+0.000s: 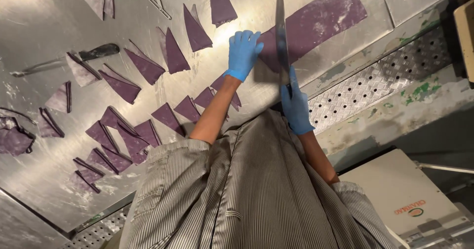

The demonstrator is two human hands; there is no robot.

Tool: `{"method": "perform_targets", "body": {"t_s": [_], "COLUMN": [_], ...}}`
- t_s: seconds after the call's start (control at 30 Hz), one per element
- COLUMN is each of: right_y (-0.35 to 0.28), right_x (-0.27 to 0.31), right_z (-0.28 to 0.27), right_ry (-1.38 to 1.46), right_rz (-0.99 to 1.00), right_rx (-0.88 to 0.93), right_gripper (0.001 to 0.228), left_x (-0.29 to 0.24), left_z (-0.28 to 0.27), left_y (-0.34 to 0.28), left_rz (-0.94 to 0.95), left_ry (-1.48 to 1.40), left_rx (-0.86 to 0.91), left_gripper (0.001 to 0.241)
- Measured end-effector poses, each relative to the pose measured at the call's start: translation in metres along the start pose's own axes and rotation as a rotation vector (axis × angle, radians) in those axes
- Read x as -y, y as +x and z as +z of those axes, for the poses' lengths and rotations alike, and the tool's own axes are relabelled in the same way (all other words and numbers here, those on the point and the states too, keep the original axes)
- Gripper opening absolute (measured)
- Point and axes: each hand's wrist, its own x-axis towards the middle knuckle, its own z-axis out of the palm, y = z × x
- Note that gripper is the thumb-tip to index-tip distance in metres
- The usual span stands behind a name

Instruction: Cutting strips of purple dough into triangles and rolling them into crescent pastry shapes.

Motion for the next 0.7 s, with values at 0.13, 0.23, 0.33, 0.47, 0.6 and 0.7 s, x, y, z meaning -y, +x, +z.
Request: {"method": "perform_targets", "body": {"t_s": [0.13, 0.23, 0.33, 0.47, 0.6, 0.7], "right_y": [0.005, 0.009, 0.011, 0.011, 0.013, 0.015], "right_x": [-0.010, -0.013, -0.013, -0.022, -0.020, -0.023], "right_z": [0.010, 0.014, 0.014, 0.014, 0.015, 0.017], "right_ry": [-0.002, -0.018, -0.057, -0.037, -0.059, -0.096], "right_rz": [-0.011, 0.017, -0.007, -0.050, -0.045, -0.038], "right_rx": [0.013, 0.030, 0.030, 0.030, 0.047, 0.040], "right_gripper": [0.062, 0.063, 0.064, 0.064, 0.064, 0.064], "left_x": [0.012, 0.013, 0.012, 0.012, 0.014, 0.013], "left_z": [0.008, 0.001, -0.004, -0.003, -0.005, -0.006], "left_y": [0.009, 0.009, 0.006, 0.003, 0.005, 0.005], "left_rz": [0.063, 0.079, 0.057, 0.020, 0.008, 0.008], "left_ry": [0.033, 0.023, -0.024, -0.055, -0.077, -0.080], "left_rx": [-0.004, 0.052, 0.072, 0.042, 0.040, 0.043], "left_gripper": [0.030, 0.024, 0.023, 0.025, 0.026, 0.027]}}
